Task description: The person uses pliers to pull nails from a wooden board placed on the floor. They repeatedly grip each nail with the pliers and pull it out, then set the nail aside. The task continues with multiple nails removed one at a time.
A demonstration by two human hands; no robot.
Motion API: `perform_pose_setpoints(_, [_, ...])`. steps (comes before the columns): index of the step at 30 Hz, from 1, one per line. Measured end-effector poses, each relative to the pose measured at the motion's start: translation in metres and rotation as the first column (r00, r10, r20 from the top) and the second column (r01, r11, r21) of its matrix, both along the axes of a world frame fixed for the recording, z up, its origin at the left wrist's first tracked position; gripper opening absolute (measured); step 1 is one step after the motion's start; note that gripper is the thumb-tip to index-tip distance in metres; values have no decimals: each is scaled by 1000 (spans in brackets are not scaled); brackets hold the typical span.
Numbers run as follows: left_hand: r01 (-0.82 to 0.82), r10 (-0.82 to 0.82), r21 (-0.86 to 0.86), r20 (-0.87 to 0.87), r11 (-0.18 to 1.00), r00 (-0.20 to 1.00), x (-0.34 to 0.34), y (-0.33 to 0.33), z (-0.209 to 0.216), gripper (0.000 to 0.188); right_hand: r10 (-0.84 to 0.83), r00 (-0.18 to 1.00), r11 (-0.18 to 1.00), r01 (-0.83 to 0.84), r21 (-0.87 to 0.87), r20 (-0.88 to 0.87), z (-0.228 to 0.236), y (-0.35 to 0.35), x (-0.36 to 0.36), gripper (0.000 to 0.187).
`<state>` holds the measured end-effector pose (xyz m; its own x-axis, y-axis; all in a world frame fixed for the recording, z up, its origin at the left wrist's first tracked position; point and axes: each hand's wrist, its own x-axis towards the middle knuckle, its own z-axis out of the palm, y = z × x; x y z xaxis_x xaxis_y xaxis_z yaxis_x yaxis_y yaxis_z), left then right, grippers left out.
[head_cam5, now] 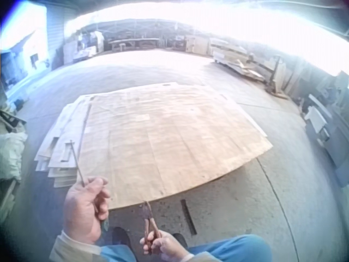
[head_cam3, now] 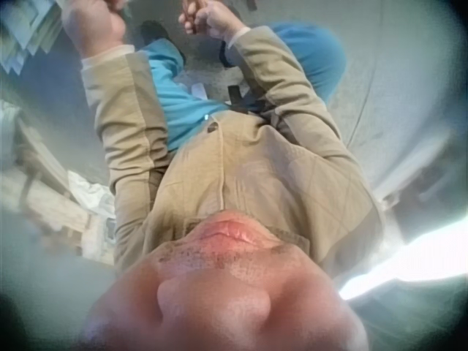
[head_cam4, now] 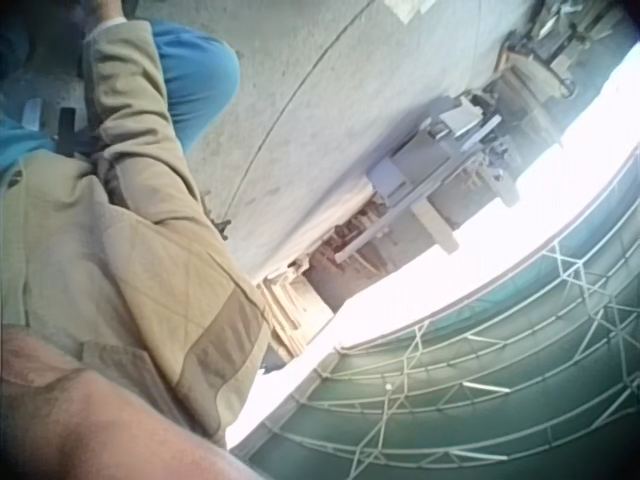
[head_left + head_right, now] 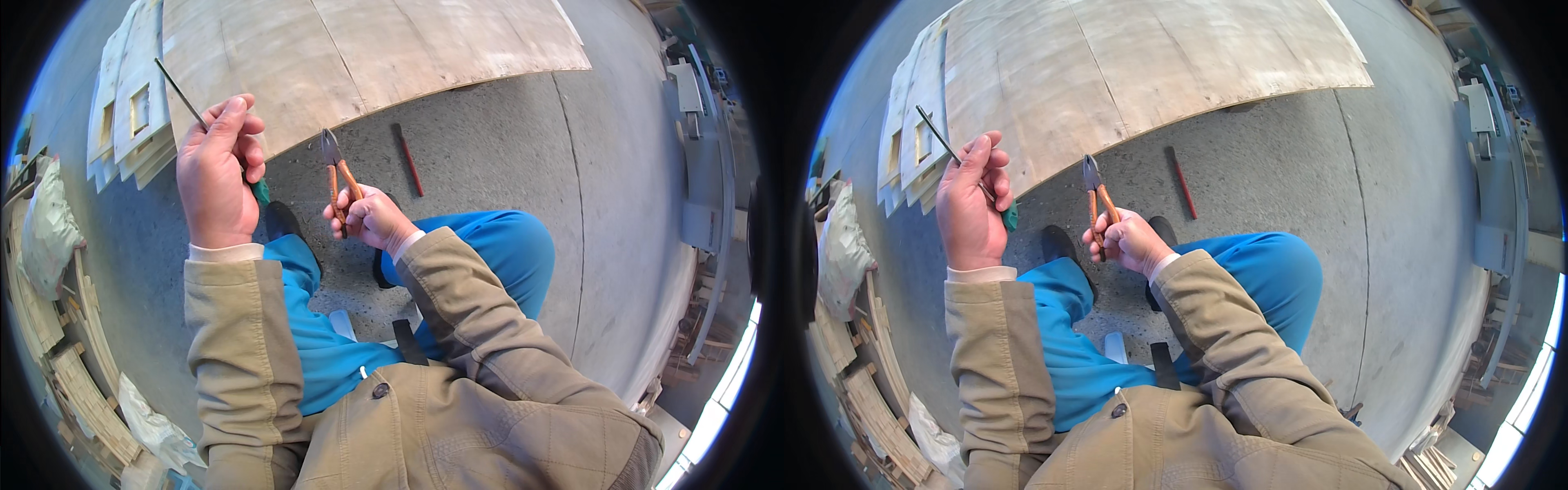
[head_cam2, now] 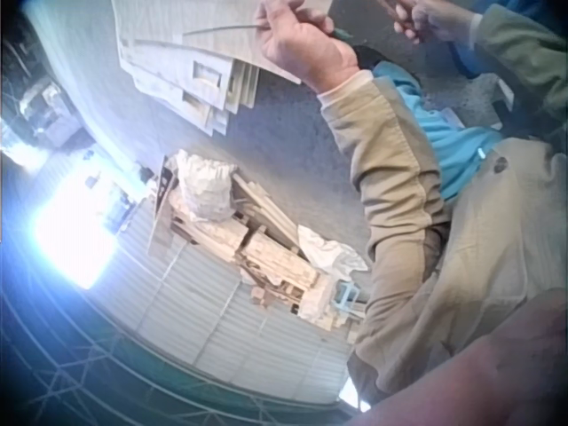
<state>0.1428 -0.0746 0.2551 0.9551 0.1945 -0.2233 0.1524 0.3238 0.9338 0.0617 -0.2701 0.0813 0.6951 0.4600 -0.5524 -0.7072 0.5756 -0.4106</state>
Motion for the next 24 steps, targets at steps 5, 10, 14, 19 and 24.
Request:
perform_pose_setpoints(5, [-20, 21, -18, 12, 1000, 1000, -4, 12, 2, 19, 351, 888, 661, -11, -750, 296, 16, -10, 7, 21])
perform_pose_setpoints(10, [-36, 36, -19, 22, 999, 999, -11, 23, 1, 19, 394, 620, 272, 626, -731, 678, 38, -11, 29, 65])
perform_pose_setpoints(14, [-44, 44, -28, 8, 999, 999, -11, 28, 3, 19, 568, 518, 67, 746, -663, 640, 37, -5, 34, 94])
perform_pose_setpoints(19, [-38, 40, -56, 31, 998, 999, -13, 32, 4, 18, 727, 667, -150, 388, -909, 165, 18, 12, 33, 94])
perform_pose_setpoints(24, [-39, 40, -42, 22, 998, 999, -13, 32, 4, 19, 637, 590, -1, 644, -765, 496, 20, 5, 40, 93])
